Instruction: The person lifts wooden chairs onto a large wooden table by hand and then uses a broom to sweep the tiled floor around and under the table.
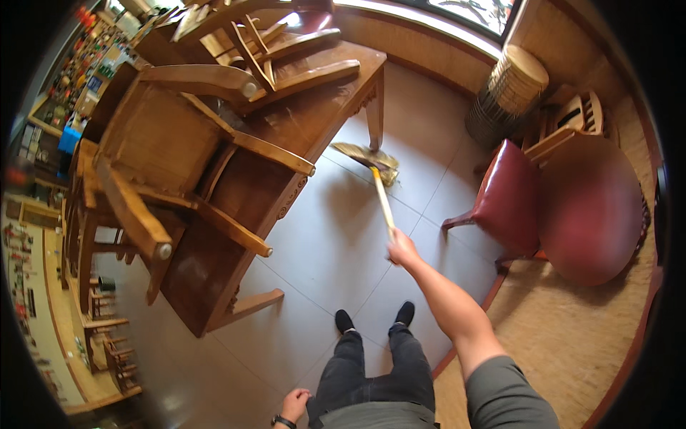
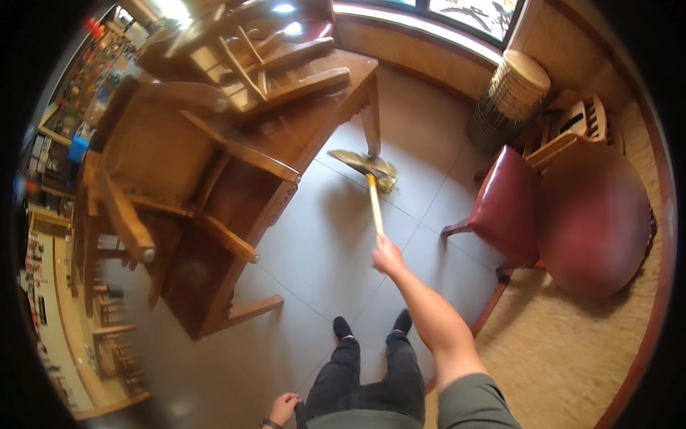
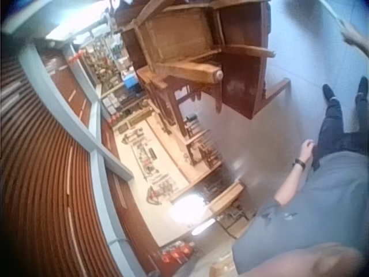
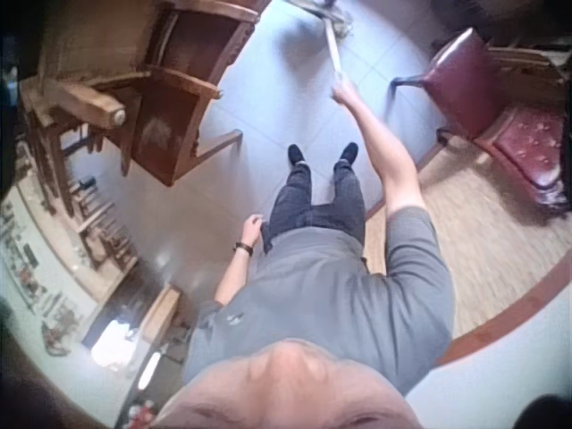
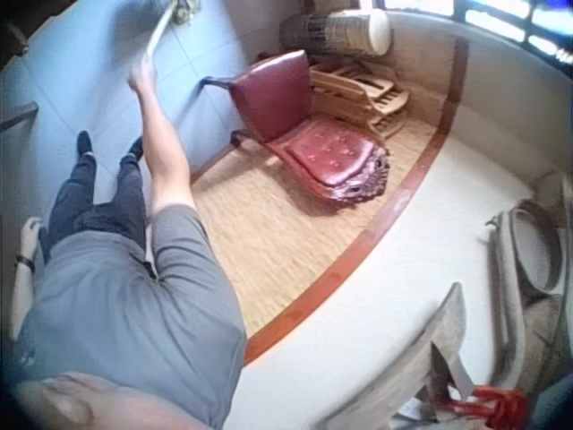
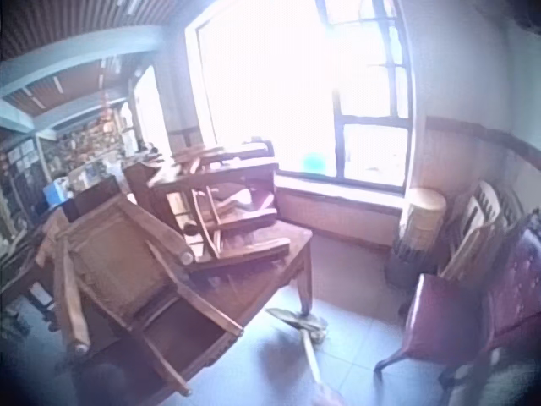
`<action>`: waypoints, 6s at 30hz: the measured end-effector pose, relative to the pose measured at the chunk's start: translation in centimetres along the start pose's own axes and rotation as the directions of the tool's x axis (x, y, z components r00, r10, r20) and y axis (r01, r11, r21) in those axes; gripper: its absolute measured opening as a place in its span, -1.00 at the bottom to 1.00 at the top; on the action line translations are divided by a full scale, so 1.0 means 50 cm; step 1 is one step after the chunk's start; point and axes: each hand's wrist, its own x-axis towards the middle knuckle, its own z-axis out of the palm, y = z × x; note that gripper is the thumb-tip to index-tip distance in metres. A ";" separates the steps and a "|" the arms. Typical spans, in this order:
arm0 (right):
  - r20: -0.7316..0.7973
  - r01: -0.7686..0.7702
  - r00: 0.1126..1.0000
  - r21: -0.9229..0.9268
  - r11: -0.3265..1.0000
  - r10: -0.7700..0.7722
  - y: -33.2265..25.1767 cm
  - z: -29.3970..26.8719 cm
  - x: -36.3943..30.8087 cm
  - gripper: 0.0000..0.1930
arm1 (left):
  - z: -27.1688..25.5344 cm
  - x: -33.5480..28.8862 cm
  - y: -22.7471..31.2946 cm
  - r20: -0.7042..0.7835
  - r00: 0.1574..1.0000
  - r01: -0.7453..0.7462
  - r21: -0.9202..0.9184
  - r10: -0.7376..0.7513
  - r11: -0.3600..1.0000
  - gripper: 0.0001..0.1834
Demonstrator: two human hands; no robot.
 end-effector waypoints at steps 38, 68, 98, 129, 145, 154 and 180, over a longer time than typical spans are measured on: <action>0.086 -0.272 0.956 -0.113 0.956 0.282 0.273 0.256 -0.407 -0.79 | -0.292 -0.104 -0.210 0.080 0.979 0.186 0.003 -0.186 0.983 -0.79; -0.121 -0.561 0.808 0.139 0.816 0.577 0.543 0.262 -0.785 -0.90 | -0.527 -0.279 -0.654 -0.044 0.986 0.159 -0.048 -0.161 0.986 -0.76; 0.007 -0.573 0.782 0.401 0.715 0.623 0.763 0.504 -1.295 -0.87 | -0.466 -0.511 -1.064 -0.021 0.988 0.145 -0.155 -0.150 0.977 -0.80; 0.241 -0.704 0.710 0.239 0.669 0.661 0.516 1.235 -1.532 -0.86 | -0.830 -0.660 -1.733 -0.284 0.885 0.191 -0.499 -0.368 0.846 -0.84; 0.635 -0.454 0.610 -0.211 0.866 0.474 0.137 1.462 -1.602 -0.55 | -0.745 -0.640 -1.810 -0.192 0.863 0.103 -0.838 -0.467 0.535 -0.84; 0.453 -0.308 0.830 -0.116 0.944 0.326 0.090 1.426 -1.294 -0.91 | -0.805 -0.630 -1.743 -0.327 0.826 0.145 -0.663 -0.458 0.734 -0.81; 0.478 0.361 0.876 -0.559 0.746 -0.065 -0.544 1.797 -0.836 -0.44 | -1.067 -0.250 -1.432 -0.063 0.800 0.274 -0.846 -0.597 0.457 -0.79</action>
